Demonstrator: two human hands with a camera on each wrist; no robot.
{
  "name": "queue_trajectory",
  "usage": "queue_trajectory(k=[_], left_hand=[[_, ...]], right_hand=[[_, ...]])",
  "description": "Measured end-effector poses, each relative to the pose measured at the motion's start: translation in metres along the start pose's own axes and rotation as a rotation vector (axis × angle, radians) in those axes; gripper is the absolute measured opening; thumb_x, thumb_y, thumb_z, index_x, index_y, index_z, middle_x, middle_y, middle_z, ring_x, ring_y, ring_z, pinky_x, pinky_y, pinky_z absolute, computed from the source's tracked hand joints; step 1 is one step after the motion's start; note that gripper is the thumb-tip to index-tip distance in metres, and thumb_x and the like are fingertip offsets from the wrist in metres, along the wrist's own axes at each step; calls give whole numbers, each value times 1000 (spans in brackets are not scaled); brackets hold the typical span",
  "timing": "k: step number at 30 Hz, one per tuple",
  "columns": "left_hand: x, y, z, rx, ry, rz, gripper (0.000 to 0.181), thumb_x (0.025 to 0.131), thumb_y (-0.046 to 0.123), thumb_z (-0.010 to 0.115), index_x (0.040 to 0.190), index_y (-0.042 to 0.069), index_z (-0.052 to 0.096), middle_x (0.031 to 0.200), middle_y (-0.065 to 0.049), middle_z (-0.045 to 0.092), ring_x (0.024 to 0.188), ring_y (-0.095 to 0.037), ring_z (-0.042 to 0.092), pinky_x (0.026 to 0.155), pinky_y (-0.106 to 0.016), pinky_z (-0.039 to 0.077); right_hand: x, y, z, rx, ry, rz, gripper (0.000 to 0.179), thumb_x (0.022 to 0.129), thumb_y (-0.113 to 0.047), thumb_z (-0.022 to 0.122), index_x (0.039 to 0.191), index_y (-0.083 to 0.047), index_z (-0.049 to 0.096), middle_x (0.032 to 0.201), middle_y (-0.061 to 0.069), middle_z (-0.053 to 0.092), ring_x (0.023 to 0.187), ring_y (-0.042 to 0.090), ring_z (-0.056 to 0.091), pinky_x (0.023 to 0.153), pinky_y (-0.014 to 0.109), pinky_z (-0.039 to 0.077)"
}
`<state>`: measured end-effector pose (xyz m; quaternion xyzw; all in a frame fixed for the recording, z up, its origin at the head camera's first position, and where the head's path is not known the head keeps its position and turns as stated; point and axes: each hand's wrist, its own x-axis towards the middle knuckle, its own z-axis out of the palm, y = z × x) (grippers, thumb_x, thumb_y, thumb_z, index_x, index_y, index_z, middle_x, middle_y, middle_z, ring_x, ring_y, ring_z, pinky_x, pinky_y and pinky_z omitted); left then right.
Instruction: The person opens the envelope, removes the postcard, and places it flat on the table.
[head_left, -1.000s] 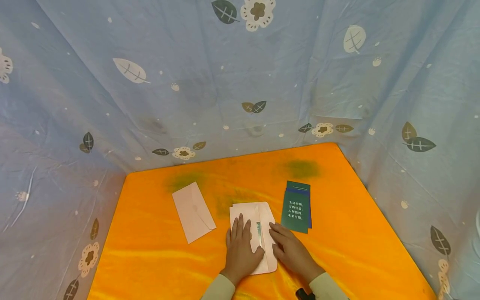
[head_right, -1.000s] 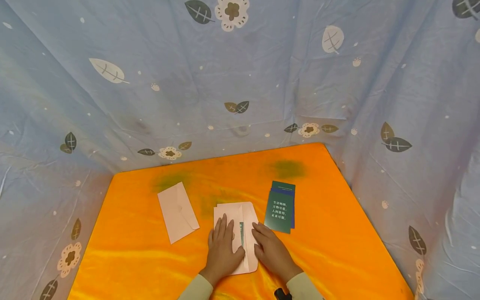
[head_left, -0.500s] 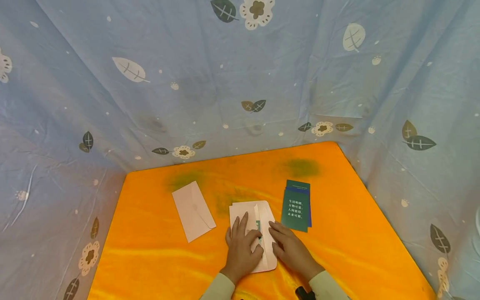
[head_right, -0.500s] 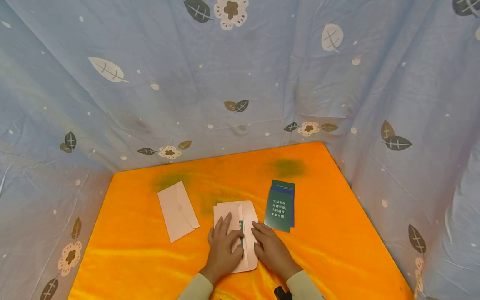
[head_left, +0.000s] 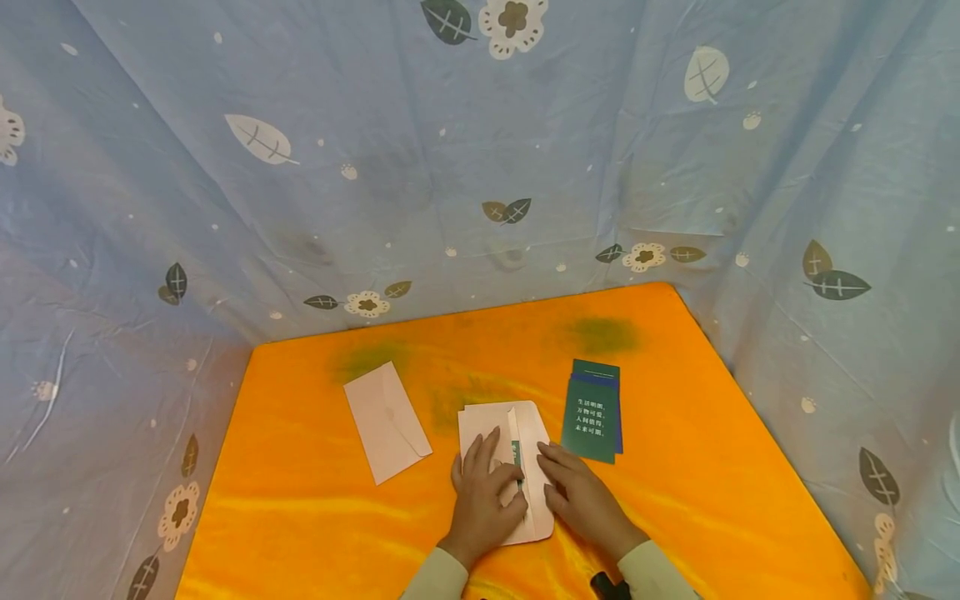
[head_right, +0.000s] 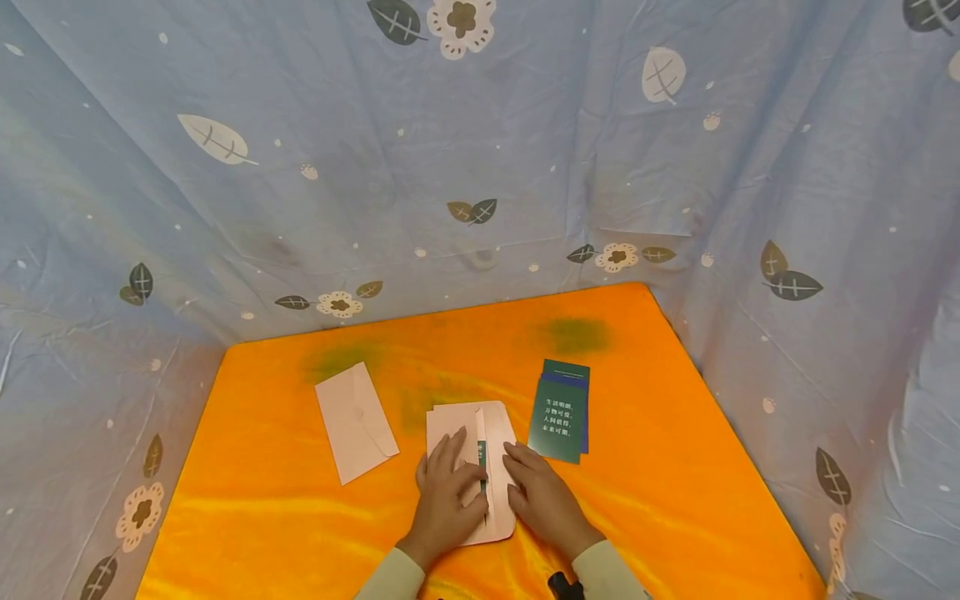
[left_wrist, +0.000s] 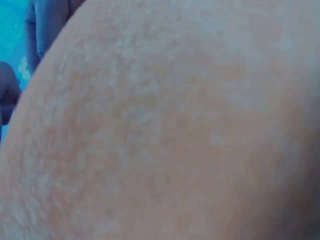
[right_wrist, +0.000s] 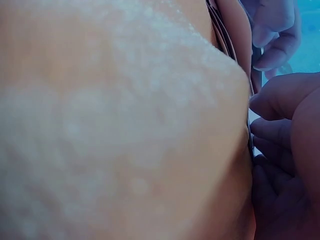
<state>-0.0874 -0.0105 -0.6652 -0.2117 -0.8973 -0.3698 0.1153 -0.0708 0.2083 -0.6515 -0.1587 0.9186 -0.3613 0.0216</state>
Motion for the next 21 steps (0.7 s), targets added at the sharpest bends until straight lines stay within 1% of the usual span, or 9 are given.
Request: queue_trajectory(k=[3, 6, 9, 11, 13, 15, 16, 18, 21], left_hand=[[-1, -1, 0, -25, 18, 12, 17, 82, 13, 76, 93, 25, 77, 165, -17, 48, 150, -51, 39, 106, -88, 17], [-1, -2, 1, -24, 31, 26, 17, 80, 12, 77, 93, 24, 77, 163, -17, 51, 149, -52, 41, 104, -89, 18], [-1, -2, 1, -14, 34, 34, 18, 79, 13, 77, 93, 24, 76, 161, -17, 52, 148, -52, 41, 104, -88, 18], [-1, -2, 2, -10, 33, 33, 17, 79, 14, 77, 93, 24, 76, 161, -17, 53, 149, -51, 41, 105, -87, 18], [-1, -2, 2, -6, 37, 32, 18, 79, 15, 77, 94, 24, 76, 161, -16, 53, 149, -51, 41, 106, -87, 17], [-1, -3, 2, -7, 45, 33, 18, 78, 15, 77, 93, 24, 76, 160, -16, 54, 148, -50, 42, 106, -86, 18], [-2, -3, 2, -8, 50, 35, 18, 78, 14, 77, 93, 24, 76, 159, -16, 55, 148, -50, 42, 105, -86, 18], [-2, -4, 3, -10, 57, 41, 19, 78, 14, 77, 93, 25, 75, 159, -15, 55, 147, -50, 43, 105, -87, 18], [-3, -5, 4, -13, 58, 45, 18, 79, 15, 77, 93, 26, 75, 158, -15, 56, 146, -50, 44, 105, -86, 19]], right_hand=[[0, -1, 0, -7, 7, -4, 50, 103, -13, 75, 149, 3, 63, 163, 9, 52, 153, 37, 43, 116, 57, 40], [1, -4, -1, -18, 12, -6, 49, 103, -12, 75, 148, 3, 64, 162, 10, 54, 152, 38, 44, 116, 58, 40], [3, -8, -1, -64, 37, -30, 47, 100, -9, 77, 144, 4, 68, 158, 11, 58, 147, 39, 49, 114, 59, 43], [6, -10, -2, -109, 67, -66, 42, 96, -6, 79, 137, 4, 73, 152, 14, 62, 139, 40, 54, 111, 57, 47], [11, -13, -2, -152, 95, -104, 35, 92, -3, 81, 126, 3, 77, 146, 17, 66, 127, 40, 57, 105, 56, 50], [16, -15, -2, -161, 96, -116, 30, 89, -1, 82, 118, 1, 78, 142, 19, 68, 120, 40, 58, 100, 55, 51], [18, -16, -3, -146, 83, -106, 29, 89, 0, 82, 118, 1, 78, 142, 19, 68, 120, 41, 59, 101, 55, 52], [22, -18, -5, -82, 37, -54, 30, 92, 0, 80, 121, 3, 78, 144, 18, 67, 126, 42, 61, 105, 55, 52], [27, -18, -8, 74, -29, 60, 33, 98, -3, 77, 130, 6, 75, 149, 14, 64, 133, 42, 62, 106, 56, 51]])
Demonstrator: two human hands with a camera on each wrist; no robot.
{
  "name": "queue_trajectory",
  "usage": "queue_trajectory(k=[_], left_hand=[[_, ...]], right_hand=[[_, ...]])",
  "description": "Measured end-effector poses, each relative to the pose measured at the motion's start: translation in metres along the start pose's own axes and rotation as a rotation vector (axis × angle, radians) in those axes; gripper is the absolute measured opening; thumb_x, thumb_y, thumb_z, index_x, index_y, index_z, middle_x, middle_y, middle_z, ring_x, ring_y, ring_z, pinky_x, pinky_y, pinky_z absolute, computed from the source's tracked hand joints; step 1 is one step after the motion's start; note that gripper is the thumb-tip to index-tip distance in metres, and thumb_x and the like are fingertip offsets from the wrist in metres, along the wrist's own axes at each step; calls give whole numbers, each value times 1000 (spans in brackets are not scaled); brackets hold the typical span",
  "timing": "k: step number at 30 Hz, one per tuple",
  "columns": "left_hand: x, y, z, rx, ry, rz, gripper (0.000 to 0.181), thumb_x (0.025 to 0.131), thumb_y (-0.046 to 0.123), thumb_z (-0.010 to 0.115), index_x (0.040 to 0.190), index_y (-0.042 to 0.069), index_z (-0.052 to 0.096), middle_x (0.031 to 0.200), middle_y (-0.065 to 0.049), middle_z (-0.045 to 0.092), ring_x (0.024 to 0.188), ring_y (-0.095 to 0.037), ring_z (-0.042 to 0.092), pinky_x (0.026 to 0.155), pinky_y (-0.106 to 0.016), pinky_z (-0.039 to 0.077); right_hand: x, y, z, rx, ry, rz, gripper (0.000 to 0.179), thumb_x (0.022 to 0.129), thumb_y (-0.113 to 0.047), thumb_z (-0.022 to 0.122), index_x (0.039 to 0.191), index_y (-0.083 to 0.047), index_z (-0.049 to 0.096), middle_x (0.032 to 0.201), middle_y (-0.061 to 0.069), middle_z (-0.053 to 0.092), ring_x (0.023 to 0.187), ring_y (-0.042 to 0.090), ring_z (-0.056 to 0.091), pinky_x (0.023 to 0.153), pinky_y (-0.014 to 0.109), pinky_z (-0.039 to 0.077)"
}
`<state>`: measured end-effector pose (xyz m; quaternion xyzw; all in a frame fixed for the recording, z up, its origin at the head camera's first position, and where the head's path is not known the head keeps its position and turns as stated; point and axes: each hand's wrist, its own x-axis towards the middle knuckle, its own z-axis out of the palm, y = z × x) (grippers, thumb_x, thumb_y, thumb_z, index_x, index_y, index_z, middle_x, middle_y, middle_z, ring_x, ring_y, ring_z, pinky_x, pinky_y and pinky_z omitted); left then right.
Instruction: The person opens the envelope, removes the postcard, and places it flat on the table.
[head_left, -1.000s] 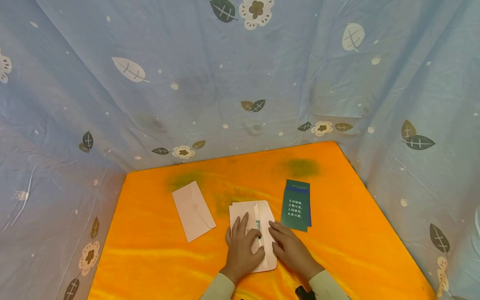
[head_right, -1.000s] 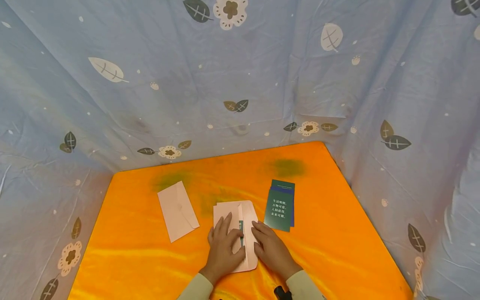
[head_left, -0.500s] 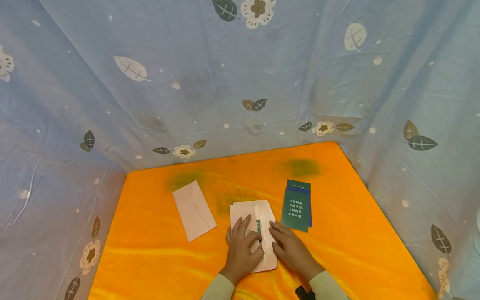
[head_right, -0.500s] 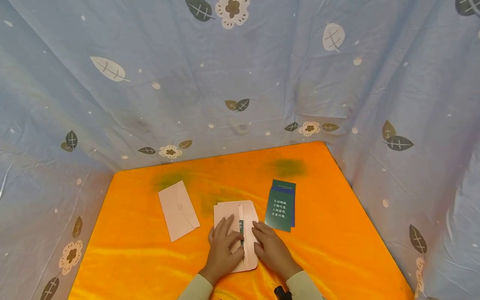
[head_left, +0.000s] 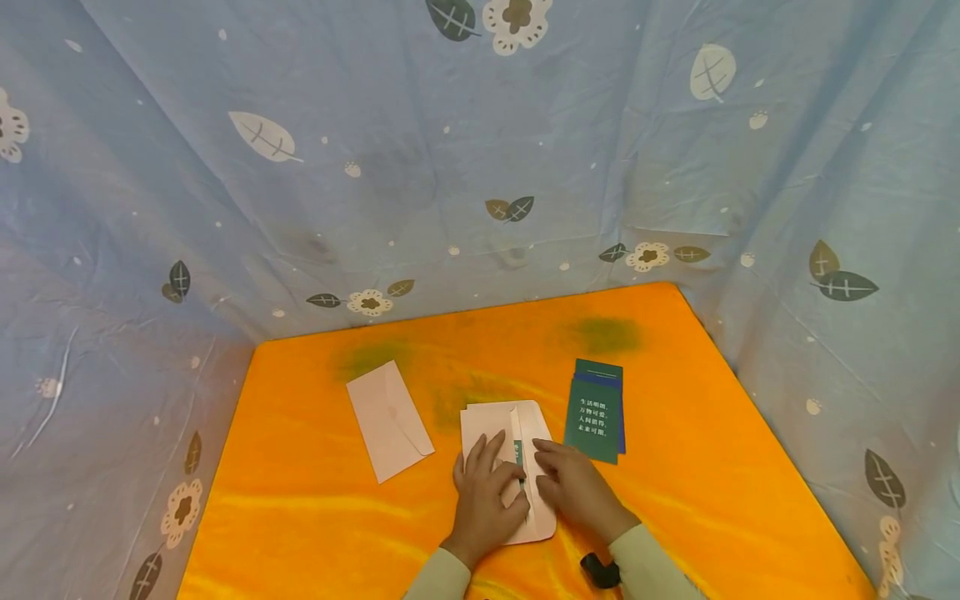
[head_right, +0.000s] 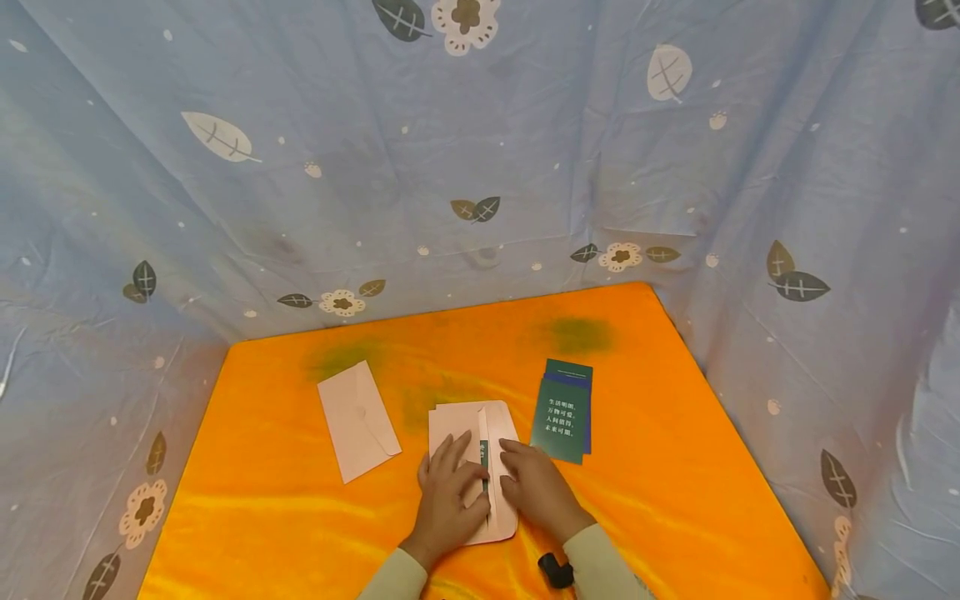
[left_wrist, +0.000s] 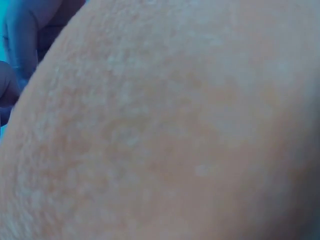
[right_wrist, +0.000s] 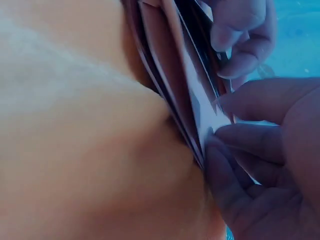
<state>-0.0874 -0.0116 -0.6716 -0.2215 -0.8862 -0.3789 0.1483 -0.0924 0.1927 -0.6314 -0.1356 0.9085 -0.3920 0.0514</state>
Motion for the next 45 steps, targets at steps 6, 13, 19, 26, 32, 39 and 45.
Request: queue_trajectory(k=[6, 13, 19, 26, 32, 39, 45], left_hand=[[1, 2, -3, -17, -17, -16, 18, 80, 15, 77, 95, 25, 76, 160, -16, 54, 149, -49, 41, 107, -86, 16], [1, 4, -4, -27, -12, -22, 19, 79, 13, 75, 95, 23, 76, 160, -16, 55, 148, -49, 42, 107, -86, 16], [0, 3, -4, -38, -13, -19, 20, 79, 13, 75, 96, 23, 75, 160, -15, 54, 148, -49, 42, 107, -86, 17], [1, 3, -6, -46, -17, -14, 20, 79, 13, 76, 97, 23, 76, 160, -16, 54, 149, -50, 41, 108, -85, 16], [0, 2, -4, -37, -15, -19, 20, 80, 14, 77, 97, 24, 76, 160, -14, 54, 149, -48, 41, 107, -85, 16], [1, 2, -5, -44, -18, -20, 20, 80, 14, 75, 97, 24, 77, 161, -13, 54, 150, -48, 40, 108, -85, 15], [0, 0, -4, -45, -4, -7, 20, 79, 13, 76, 96, 24, 76, 160, -14, 55, 148, -50, 42, 107, -86, 16]], right_hand=[[6, -2, -5, 324, 42, 226, 42, 107, -24, 73, 142, -1, 70, 144, 10, 69, 127, 34, 68, 102, 49, 56], [14, 1, -22, 803, 28, 443, 82, 107, -59, 62, 154, 8, 52, 147, 25, 63, 116, 36, 73, 95, 43, 60], [18, 10, -38, 1074, -78, 468, 96, 110, -61, 54, 159, 18, 31, 147, 37, 56, 127, 47, 66, 101, 48, 56], [23, 15, -43, 1221, -155, 453, 99, 111, -61, 50, 164, 16, 16, 153, 42, 47, 133, 51, 60, 104, 54, 53], [24, 16, -40, 1257, -191, 414, 93, 114, -57, 47, 168, 10, 11, 154, 42, 47, 134, 52, 59, 107, 56, 50], [25, 18, -38, 1288, -230, 389, 89, 116, -55, 41, 162, 20, 21, 159, 43, 40, 140, 53, 53, 111, 57, 46], [27, 20, -35, 1358, -252, 418, 88, 117, -52, 38, 159, 23, 22, 159, 43, 37, 143, 54, 49, 112, 57, 44]])
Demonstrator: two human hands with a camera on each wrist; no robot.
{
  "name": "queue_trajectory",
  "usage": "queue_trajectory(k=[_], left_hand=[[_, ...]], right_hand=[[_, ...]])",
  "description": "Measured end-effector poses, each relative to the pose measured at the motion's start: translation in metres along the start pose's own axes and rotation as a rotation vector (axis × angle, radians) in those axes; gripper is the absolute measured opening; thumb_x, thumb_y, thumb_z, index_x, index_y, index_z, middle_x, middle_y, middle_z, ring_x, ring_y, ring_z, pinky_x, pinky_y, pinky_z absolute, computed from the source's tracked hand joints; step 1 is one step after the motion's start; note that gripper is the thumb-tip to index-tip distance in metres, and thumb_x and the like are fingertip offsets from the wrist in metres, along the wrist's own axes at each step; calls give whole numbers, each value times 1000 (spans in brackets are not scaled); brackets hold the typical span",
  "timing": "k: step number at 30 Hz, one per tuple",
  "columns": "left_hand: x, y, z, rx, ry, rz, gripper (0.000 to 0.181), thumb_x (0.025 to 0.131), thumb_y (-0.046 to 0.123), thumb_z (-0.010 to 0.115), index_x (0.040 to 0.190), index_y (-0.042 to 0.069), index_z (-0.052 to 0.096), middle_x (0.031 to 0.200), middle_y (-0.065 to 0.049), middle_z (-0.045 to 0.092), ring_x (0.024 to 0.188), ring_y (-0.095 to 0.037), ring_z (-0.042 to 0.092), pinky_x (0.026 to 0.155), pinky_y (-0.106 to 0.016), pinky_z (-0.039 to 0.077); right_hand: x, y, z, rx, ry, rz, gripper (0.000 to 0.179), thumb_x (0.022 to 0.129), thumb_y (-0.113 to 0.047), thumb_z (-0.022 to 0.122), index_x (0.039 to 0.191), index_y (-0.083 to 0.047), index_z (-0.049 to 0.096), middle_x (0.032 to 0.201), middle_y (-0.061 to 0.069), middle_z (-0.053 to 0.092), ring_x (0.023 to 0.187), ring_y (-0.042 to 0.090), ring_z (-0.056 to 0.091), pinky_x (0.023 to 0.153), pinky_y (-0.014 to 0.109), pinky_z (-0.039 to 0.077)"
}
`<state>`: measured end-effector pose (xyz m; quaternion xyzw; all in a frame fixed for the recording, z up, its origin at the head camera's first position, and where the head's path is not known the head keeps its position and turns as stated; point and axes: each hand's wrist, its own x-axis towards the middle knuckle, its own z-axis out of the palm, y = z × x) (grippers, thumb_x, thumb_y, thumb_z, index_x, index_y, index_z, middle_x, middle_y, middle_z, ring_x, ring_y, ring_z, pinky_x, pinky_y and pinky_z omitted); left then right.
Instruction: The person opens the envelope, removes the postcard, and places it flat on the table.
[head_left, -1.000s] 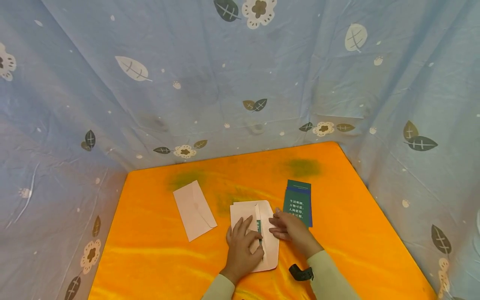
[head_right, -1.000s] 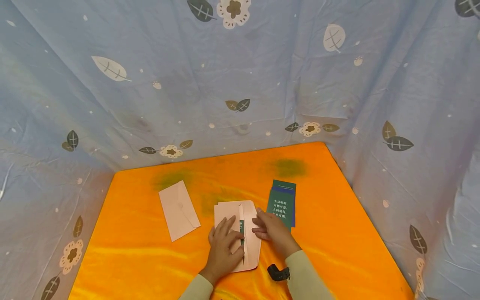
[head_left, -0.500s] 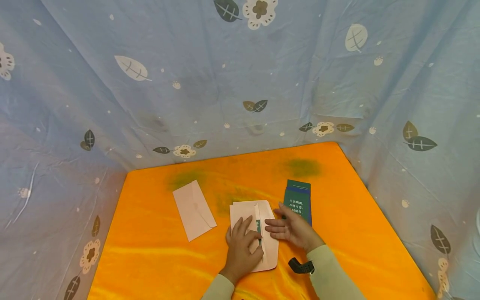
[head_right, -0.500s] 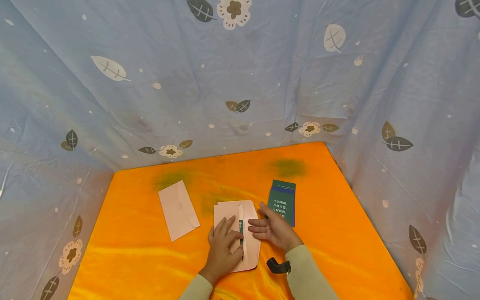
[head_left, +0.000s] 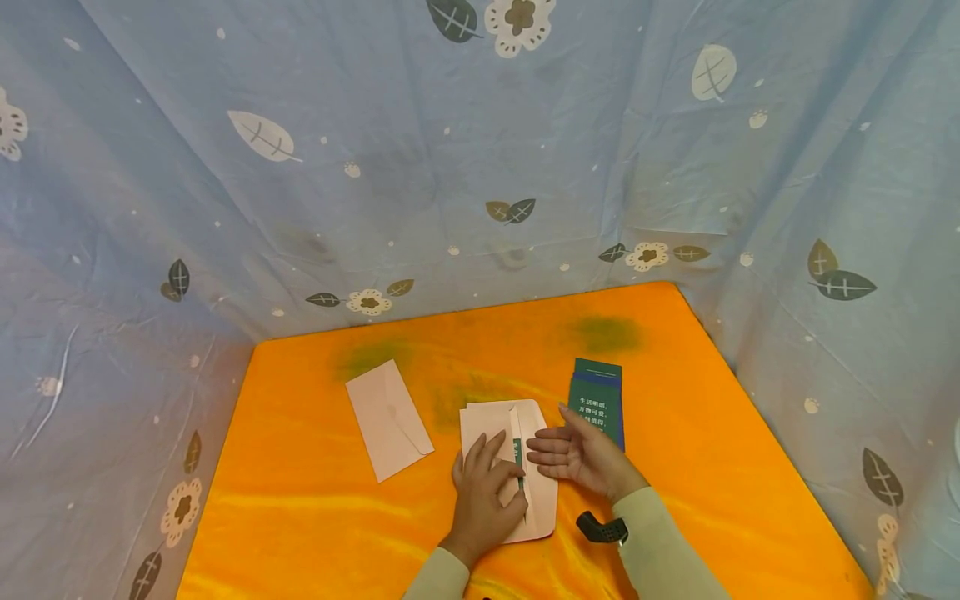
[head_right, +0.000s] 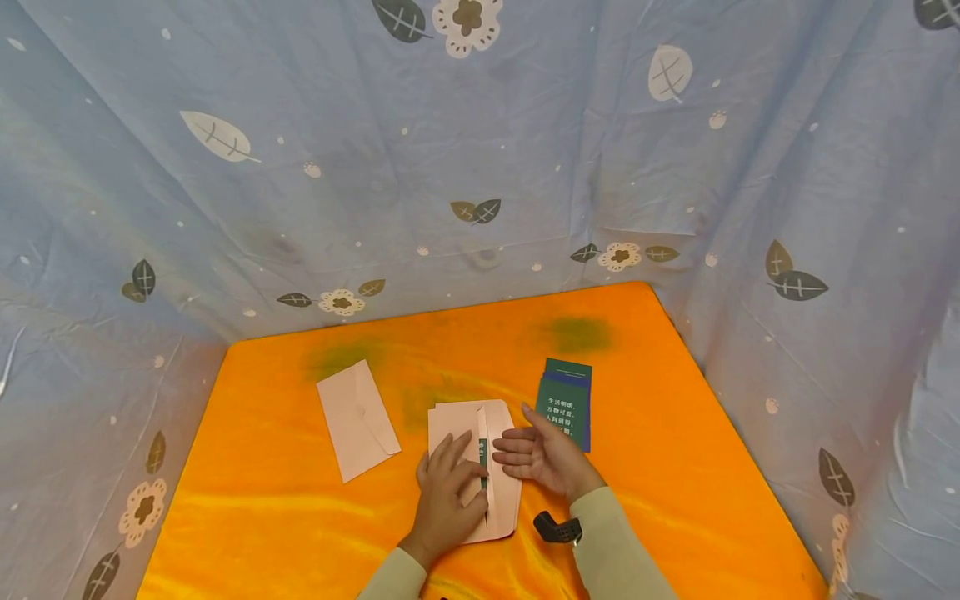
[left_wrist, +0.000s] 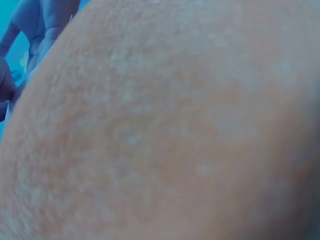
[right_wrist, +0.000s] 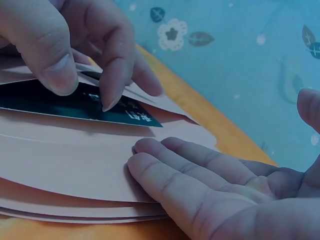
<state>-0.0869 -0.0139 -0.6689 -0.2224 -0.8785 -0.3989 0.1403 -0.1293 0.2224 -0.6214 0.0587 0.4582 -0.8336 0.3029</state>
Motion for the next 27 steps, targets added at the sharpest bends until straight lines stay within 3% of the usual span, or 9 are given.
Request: queue_trajectory(k=[16, 27], left_hand=[[-1, -1, 0, 1, 1, 9, 19, 80, 14, 77, 96, 23, 76, 160, -14, 55, 149, -50, 42, 107, -86, 17], [-1, -2, 2, 6, 3, 2, 19, 80, 14, 76, 96, 24, 76, 162, -11, 54, 150, -48, 41, 108, -85, 17]], right_hand=[[8, 6, -1, 77, -28, 53, 85, 117, -49, 43, 158, 24, 25, 156, 39, 47, 140, 49, 54, 114, 57, 43], [13, 18, 1, 27, 41, 6, 51, 118, -15, 47, 154, 20, 39, 144, 32, 61, 131, 38, 65, 108, 54, 50]])
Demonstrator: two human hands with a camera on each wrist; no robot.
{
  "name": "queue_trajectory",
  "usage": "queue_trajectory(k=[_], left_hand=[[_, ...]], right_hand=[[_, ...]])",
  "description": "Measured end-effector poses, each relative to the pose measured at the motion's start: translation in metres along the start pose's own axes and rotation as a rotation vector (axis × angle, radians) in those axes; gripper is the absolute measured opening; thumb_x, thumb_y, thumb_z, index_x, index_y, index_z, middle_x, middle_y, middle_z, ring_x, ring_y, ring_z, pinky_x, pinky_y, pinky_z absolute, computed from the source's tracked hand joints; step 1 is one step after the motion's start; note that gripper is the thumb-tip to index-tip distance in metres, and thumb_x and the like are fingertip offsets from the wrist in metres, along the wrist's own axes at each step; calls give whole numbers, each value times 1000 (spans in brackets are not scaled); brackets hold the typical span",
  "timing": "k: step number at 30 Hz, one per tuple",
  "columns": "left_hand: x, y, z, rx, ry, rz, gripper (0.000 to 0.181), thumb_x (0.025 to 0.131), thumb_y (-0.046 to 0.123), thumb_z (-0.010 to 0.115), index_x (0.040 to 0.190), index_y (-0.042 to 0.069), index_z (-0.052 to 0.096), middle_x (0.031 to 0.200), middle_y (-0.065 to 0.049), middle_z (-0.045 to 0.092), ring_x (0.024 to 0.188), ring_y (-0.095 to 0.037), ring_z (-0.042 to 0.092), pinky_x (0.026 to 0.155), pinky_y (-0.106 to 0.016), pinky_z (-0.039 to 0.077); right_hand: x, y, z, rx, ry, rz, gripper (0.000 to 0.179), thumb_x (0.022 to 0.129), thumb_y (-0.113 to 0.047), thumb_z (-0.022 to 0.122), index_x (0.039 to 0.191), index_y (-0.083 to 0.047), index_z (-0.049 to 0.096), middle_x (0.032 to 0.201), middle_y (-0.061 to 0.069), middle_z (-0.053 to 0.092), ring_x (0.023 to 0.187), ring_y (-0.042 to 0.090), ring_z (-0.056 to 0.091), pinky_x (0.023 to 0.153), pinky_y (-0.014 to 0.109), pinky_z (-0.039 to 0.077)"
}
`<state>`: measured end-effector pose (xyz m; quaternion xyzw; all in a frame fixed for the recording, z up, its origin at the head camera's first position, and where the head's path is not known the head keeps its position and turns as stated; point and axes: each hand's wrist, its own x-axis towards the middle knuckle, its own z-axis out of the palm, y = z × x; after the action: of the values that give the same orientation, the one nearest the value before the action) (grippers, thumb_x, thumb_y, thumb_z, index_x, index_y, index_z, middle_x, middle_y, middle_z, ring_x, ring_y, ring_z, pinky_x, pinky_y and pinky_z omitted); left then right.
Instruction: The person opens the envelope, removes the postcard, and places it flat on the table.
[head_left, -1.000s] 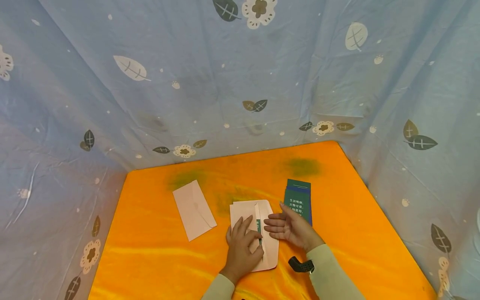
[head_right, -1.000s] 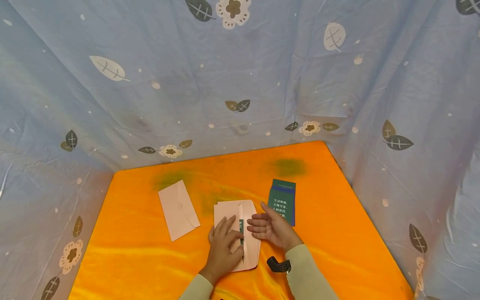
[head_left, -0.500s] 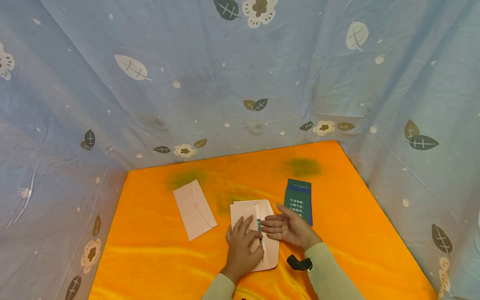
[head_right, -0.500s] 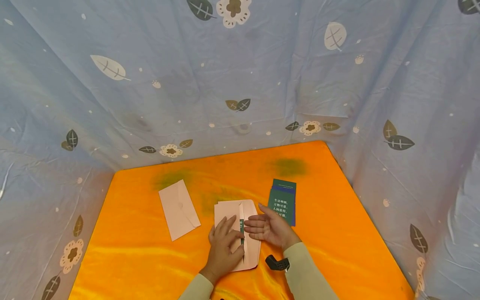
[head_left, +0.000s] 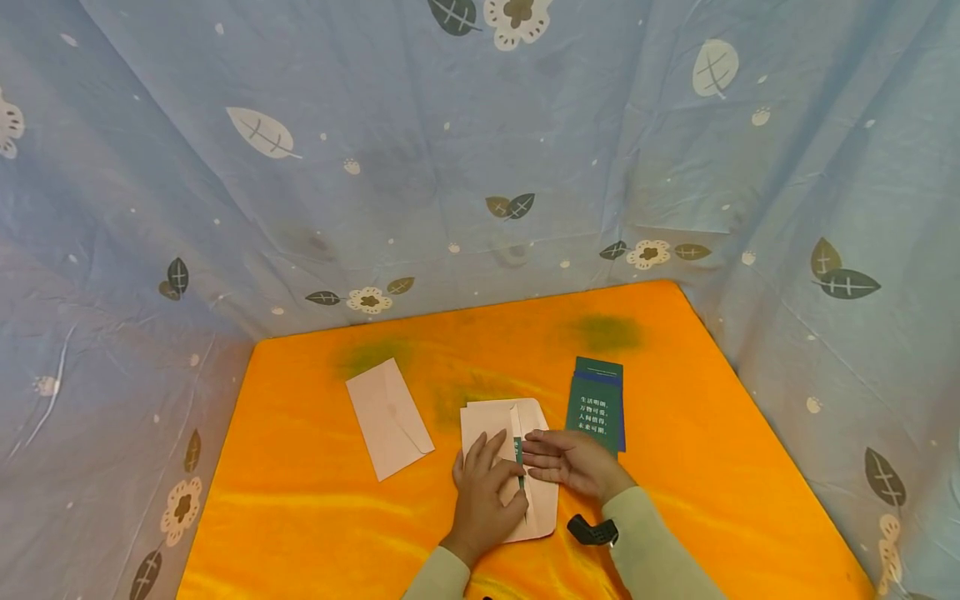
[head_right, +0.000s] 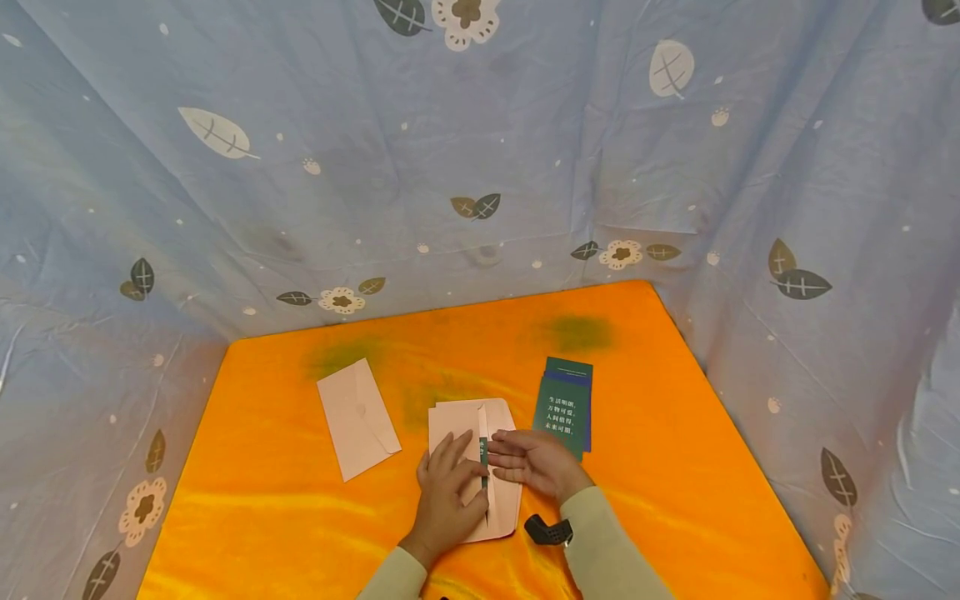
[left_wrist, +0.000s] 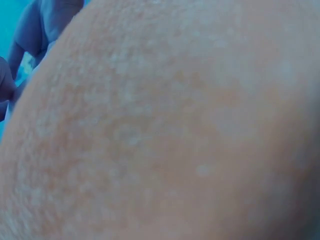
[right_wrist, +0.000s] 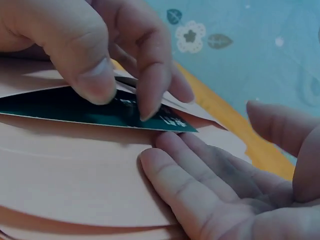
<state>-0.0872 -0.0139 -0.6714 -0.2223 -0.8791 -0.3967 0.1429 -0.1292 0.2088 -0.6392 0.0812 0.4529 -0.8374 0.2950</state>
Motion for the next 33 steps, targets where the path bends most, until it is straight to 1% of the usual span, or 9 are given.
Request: queue_trajectory(k=[3, 6, 10, 14, 16, 19, 23, 33], left_hand=[[0, 1, -1, -2, 0, 3, 19, 80, 15, 76, 96, 25, 76, 161, -11, 54, 149, -48, 42, 108, -85, 17], [1, 1, -2, 1, -2, 5, 20, 80, 15, 75, 97, 25, 76, 161, -11, 54, 149, -48, 42, 108, -85, 16], [1, 1, -2, 5, -3, 3, 20, 80, 15, 74, 97, 25, 77, 160, -11, 55, 149, -47, 42, 107, -85, 17], [1, 0, -2, 10, 7, 14, 22, 79, 14, 74, 98, 25, 78, 159, -13, 56, 148, -49, 43, 105, -86, 19], [0, 0, -1, 13, 8, 17, 22, 80, 14, 75, 98, 25, 78, 159, -13, 56, 147, -49, 44, 105, -86, 19], [0, 0, -1, 11, 11, 17, 22, 79, 14, 75, 97, 25, 78, 159, -13, 56, 147, -49, 44, 104, -87, 19], [0, 0, -1, 7, 8, 8, 21, 79, 14, 74, 97, 26, 77, 159, -12, 56, 148, -49, 43, 105, -86, 18], [1, 1, -1, -1, 21, 18, 22, 79, 13, 75, 95, 27, 76, 158, -13, 56, 146, -50, 44, 105, -86, 17]], right_hand=[[2, 2, 6, -50, 41, -7, 47, 116, -12, 52, 151, 19, 46, 136, 27, 67, 124, 33, 69, 101, 50, 55], [5, 5, 13, -92, 99, -19, 43, 113, -7, 56, 148, 18, 51, 125, 22, 72, 113, 29, 75, 94, 46, 59], [10, 10, 24, -124, 181, -40, 41, 109, 1, 61, 145, 18, 54, 119, 21, 72, 102, 29, 77, 88, 46, 61], [14, 12, 31, -138, 253, -49, 38, 104, 6, 66, 140, 17, 59, 115, 23, 69, 96, 31, 77, 84, 46, 63], [15, 13, 33, -144, 279, -48, 36, 103, 6, 67, 138, 16, 60, 114, 23, 68, 95, 30, 77, 83, 46, 63], [16, 14, 33, -148, 286, -48, 36, 103, 7, 67, 137, 16, 60, 113, 23, 66, 94, 31, 77, 83, 46, 63], [16, 15, 33, -154, 274, -53, 36, 102, 7, 68, 136, 17, 59, 112, 22, 65, 93, 30, 77, 84, 46, 63], [15, 16, 32, -153, 277, -66, 34, 101, 6, 69, 133, 15, 62, 108, 20, 65, 89, 28, 77, 83, 46, 63]])
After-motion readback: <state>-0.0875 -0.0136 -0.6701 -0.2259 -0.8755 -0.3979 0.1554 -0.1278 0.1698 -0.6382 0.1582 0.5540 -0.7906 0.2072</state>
